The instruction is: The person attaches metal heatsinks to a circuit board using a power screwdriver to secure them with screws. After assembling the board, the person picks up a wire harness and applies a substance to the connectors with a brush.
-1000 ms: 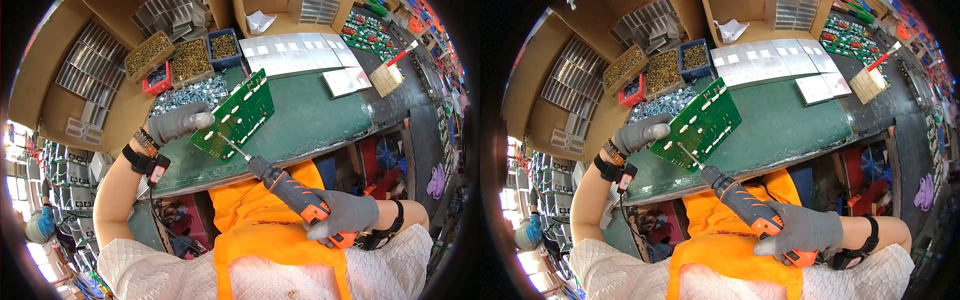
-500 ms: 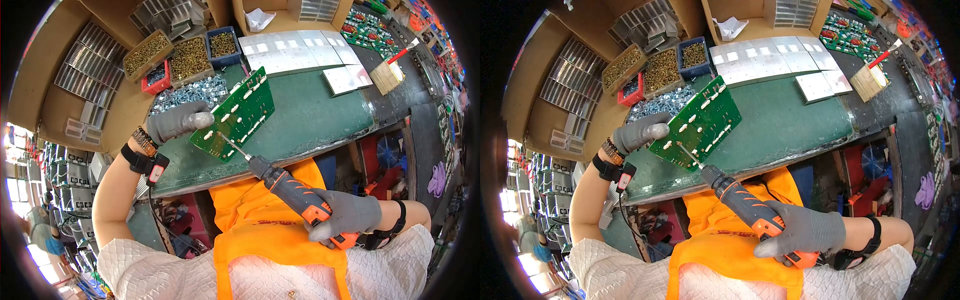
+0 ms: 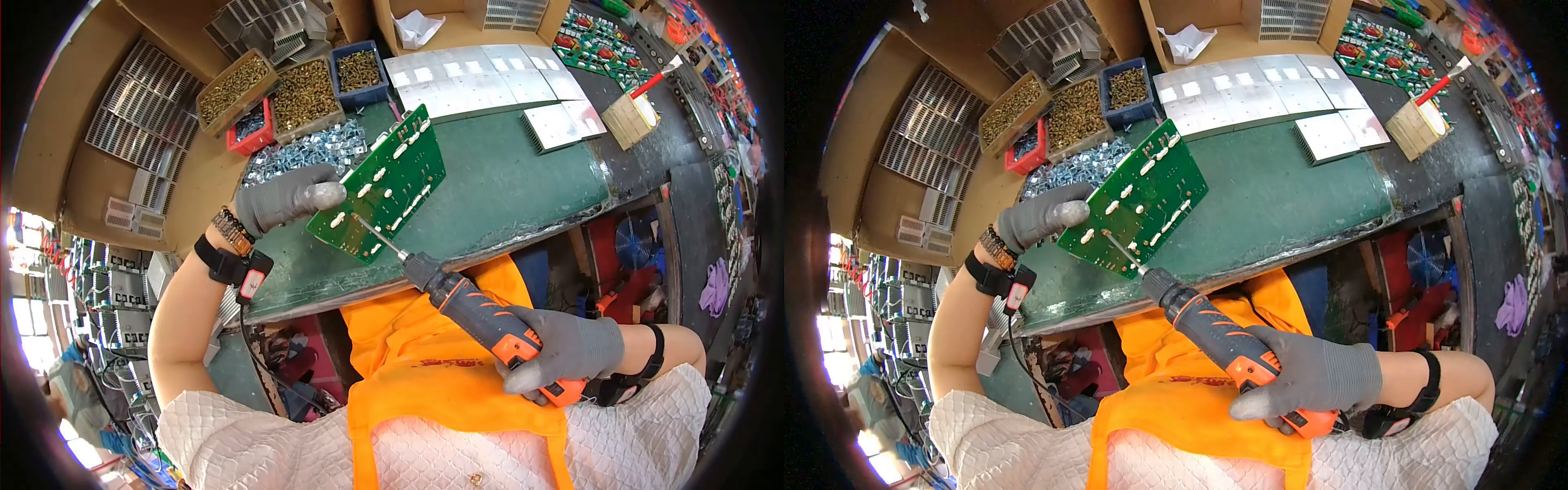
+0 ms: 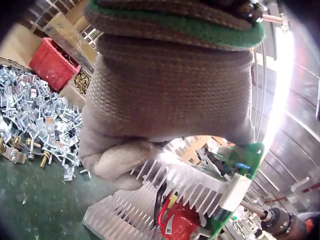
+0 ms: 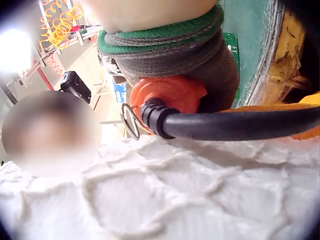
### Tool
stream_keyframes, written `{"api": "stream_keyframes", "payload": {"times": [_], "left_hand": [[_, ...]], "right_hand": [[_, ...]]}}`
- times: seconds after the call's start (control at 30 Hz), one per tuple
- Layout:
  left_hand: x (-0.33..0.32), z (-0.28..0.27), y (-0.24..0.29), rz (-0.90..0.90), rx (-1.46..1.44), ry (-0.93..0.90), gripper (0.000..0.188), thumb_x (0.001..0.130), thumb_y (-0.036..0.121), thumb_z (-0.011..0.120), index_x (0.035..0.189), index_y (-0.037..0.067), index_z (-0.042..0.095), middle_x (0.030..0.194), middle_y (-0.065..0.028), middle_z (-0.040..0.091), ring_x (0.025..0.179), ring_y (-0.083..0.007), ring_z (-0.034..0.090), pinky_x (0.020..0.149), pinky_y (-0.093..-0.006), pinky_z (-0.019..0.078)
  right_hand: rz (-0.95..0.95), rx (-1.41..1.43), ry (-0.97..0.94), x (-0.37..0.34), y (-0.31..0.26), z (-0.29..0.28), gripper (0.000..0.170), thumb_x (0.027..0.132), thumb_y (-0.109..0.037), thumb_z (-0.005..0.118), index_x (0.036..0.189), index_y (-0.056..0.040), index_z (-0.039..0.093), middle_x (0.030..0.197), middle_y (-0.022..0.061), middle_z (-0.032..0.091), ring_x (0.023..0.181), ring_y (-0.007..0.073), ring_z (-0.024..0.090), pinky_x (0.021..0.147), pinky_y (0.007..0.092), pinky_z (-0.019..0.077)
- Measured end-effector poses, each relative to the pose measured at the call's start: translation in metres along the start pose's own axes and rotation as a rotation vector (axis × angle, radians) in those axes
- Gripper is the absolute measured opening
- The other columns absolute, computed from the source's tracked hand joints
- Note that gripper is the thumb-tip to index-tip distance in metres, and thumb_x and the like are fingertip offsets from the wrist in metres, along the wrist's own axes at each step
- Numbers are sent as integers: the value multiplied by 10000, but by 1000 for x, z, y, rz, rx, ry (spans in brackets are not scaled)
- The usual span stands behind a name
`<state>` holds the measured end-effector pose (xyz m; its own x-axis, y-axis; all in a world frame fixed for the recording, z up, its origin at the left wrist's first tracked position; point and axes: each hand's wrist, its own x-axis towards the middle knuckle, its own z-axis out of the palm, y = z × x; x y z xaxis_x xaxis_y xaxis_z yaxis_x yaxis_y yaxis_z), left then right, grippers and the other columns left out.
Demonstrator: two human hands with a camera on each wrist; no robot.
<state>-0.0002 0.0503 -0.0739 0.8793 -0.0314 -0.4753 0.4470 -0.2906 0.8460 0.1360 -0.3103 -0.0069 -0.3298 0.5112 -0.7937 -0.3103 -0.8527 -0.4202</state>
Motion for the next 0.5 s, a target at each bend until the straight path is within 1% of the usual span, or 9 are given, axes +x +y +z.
{"api": "stream_keyframes", "payload": {"times": [0.07, 0.1, 0.17, 0.2, 0.27, 0.4, 0.47, 0.5], "left_hand": [[1, 2, -4, 74, 81, 113, 711, 797, 669, 559, 1011, -9, 565, 820, -29, 538, 703, -88, 491, 584, -260, 427], [1, 0, -5, 76, 83, 111, 711, 797, 669, 559, 1011, -9, 565, 820, -29, 538, 703, -88, 491, 584, -260, 427], [0, -8, -7, -61, 99, 25, 708, 801, 683, 531, 1023, 11, 555, 761, 5, 490, 619, -67, 446, 503, -233, 391], [0, -8, -7, -59, 99, 28, 708, 801, 683, 531, 1023, 11, 555, 761, 5, 490, 619, -67, 446, 503, -233, 391], [1, -8, -7, -44, 172, 25, 733, 794, 701, 513, 1067, 20, 537, 746, 15, 468, 604, -58, 434, 476, -222, 376], [4, -12, -10, -56, 167, 4, 756, 780, 709, 521, 1101, 25, 524, 758, 9, 485, 615, -60, 459, 484, -217, 386], [6, -13, -9, -64, 211, 3, 790, 765, 725, 534, 1114, 17, 523, 785, -4, 512, 628, -68, 482, 483, -225, 394], [5, -13, -8, -68, 211, 2, 790, 765, 725, 534, 1114, 17, 523, 785, -4, 512, 628, -68, 482, 483, -225, 394]], "right_hand": [[49, -24, 11, -1, -4, 0, 585, 742, -223, 808, 1126, -55, 401, 754, 55, 545, 575, 153, 584, 543, 296, 504], [47, -22, 13, -1, -4, 1, 585, 742, -223, 808, 1126, -55, 401, 754, 55, 545, 575, 153, 584, 543, 296, 504], [-8, 17, 33, -2, -5, 2, 404, 744, -112, 719, 1032, -68, 439, 678, 58, 566, 541, 156, 591, 506, 298, 509], [-8, 14, 33, -3, -5, 1, 404, 744, -112, 719, 1032, -68, 439, 678, 58, 566, 541, 156, 591, 506, 298, 509], [-10, 1, 46, -2, -4, 0, 416, 745, -124, 726, 1036, -68, 434, 676, 63, 567, 542, 159, 594, 507, 296, 512], [-11, 26, 44, -3, -4, -1, 430, 745, -136, 733, 1043, -72, 430, 679, 62, 567, 539, 157, 589, 509, 299, 512], [28, 24, -29, -1, -1, -6, 613, 744, -233, 805, 1159, -59, 389, 778, 52, 540, 591, 143, 580, 559, 295, 513], [28, 25, -32, 0, -1, -7, 613, 744, -233, 805, 1159, -59, 389, 778, 52, 540, 591, 143, 580, 559, 295, 513]]}}
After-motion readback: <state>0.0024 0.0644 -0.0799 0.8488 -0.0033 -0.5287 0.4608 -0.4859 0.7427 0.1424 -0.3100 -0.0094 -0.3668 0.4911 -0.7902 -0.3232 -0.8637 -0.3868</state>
